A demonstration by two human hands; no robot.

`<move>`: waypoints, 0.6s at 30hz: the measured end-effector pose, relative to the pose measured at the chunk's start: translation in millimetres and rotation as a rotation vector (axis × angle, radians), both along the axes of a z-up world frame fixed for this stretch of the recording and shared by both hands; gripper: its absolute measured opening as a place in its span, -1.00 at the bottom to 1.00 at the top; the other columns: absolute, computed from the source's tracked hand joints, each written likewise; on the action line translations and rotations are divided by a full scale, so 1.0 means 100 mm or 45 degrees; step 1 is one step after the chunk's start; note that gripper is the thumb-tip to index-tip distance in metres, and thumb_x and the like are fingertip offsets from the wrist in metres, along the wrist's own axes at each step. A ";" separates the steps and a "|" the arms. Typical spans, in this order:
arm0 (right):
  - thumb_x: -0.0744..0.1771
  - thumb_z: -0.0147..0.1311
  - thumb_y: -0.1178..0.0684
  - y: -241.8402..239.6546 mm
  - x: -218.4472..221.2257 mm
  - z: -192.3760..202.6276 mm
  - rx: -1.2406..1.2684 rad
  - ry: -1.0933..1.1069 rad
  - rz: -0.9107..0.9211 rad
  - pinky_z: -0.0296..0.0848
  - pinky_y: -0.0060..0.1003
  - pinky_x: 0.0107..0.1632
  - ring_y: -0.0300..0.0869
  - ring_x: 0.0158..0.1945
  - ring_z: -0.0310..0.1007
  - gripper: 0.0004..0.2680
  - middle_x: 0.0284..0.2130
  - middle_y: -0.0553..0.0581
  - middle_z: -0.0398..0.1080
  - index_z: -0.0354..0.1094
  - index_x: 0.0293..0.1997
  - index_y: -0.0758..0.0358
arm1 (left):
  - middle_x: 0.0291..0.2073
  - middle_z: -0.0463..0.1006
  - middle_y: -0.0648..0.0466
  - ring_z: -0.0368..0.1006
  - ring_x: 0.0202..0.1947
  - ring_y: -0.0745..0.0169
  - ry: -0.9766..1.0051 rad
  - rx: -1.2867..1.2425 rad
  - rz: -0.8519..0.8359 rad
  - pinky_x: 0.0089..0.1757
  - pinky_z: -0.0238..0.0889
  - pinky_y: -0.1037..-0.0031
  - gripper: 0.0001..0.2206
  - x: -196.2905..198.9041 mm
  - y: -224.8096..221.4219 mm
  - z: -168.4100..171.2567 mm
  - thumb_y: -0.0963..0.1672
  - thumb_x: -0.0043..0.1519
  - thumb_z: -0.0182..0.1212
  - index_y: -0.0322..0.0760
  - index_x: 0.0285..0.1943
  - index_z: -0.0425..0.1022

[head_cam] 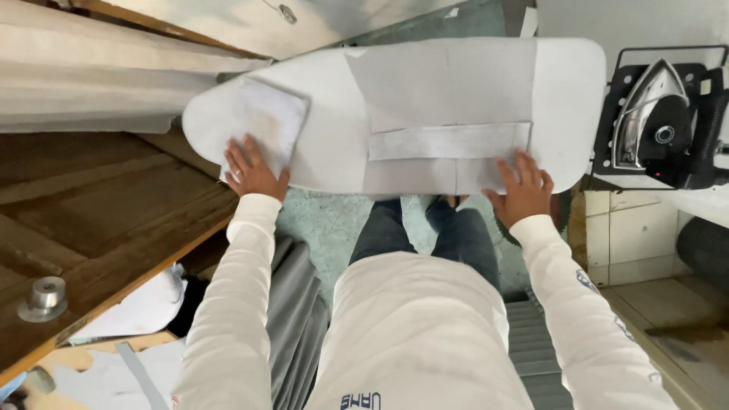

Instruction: Sorting and ironing fabric pieces on an ironing board in a garment factory.

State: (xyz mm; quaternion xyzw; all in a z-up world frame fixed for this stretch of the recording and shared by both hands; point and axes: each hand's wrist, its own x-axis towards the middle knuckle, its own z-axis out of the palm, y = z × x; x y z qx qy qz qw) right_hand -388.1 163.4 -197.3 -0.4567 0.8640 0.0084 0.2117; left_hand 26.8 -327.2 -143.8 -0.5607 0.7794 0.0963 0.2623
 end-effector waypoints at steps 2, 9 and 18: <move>0.50 0.37 -0.47 0.20 -0.19 -0.16 -0.377 0.181 -0.182 0.68 0.34 0.35 0.33 0.53 0.63 -0.40 0.59 0.36 0.49 0.51 0.72 0.04 | 0.78 0.22 -0.39 0.15 0.80 -0.57 0.541 -0.407 -0.364 0.55 0.22 -0.41 0.00 -0.30 0.21 -0.05 0.08 0.36 0.74 -0.37 0.92 0.27; 0.45 0.35 -0.75 0.21 -0.72 -0.44 0.127 -0.272 -0.709 0.63 0.14 0.28 0.06 0.23 0.81 -0.43 0.10 -0.10 0.68 0.45 0.45 -0.25 | 0.34 0.72 -0.28 0.64 0.43 -0.61 0.851 -0.130 0.230 0.38 0.51 -0.35 0.01 -1.95 1.19 -1.17 0.19 0.30 0.78 -0.34 0.83 0.39; 0.50 0.56 -0.23 0.04 -0.81 -0.50 -0.541 -0.997 -0.746 0.62 0.28 0.42 0.47 0.40 0.61 -0.61 0.12 0.41 0.52 0.48 0.14 0.32 | -0.18 0.74 0.14 0.76 -0.16 0.22 1.895 0.689 1.000 -0.11 0.73 0.33 -0.73 -2.17 0.99 -0.63 -0.20 0.28 0.80 -0.11 0.11 0.87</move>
